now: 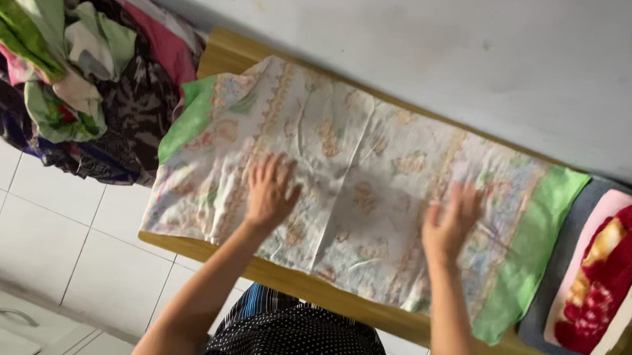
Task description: The person folds a striped brown and white bedsheet and a light green patterned towel on a wooden table, then stacks them with other folded linens.
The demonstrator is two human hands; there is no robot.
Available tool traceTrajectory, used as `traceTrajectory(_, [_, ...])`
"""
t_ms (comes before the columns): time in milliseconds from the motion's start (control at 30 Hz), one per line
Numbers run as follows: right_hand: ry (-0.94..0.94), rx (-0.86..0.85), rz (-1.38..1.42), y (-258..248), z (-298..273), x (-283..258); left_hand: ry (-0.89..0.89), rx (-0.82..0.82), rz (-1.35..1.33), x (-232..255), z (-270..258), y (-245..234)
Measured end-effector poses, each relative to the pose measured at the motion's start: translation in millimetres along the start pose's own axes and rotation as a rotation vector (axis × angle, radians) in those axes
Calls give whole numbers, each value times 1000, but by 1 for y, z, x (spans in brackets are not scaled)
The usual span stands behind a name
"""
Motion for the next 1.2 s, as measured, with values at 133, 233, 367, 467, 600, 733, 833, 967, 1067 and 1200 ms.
traceTrajectory(133, [36, -333, -176, 50, -45, -38, 85, -91, -62, 9, -54, 17])
traceTrajectory(233, [62, -406, -254, 57, -70, -46, 147, -86, -66, 2, -76, 17])
traceTrajectory(367, [87, -394, -251, 56, -89, -52, 189, -55, -53, -9, -90, 11])
traceTrajectory(467, [120, -410, -271, 55, -106, -58, 202, -60, -52, -14, -103, 10])
traceTrajectory(600, [129, -390, -269, 51, -127, -67, 218, -37, -81, -22, -121, 11])
traceTrajectory(733, [132, -390, -276, 47, -133, -73, 169, -23, -125, -24, -132, 19])
traceTrajectory(833, [154, -390, -246, 44, -126, -76, 120, 19, -181, -16, -150, 21])
traceTrajectory(967, [95, -323, -129, 43, -94, -81, 36, -21, -231, 1, -187, 21])
traceTrajectory(1067, [-10, -279, -70, 50, -50, -89, -87, -5, -314, 7, -206, 21])
traceTrajectory(1200, [-167, -302, -31, 70, 17, -98, -305, 198, -315, 14, -219, 25])
Point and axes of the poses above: each hand's wrist, its own z-axis towards the middle knuckle, its own y-axis out of the palm, x = y × z, the point moved 6 cm from there along z, towards the middle knuckle
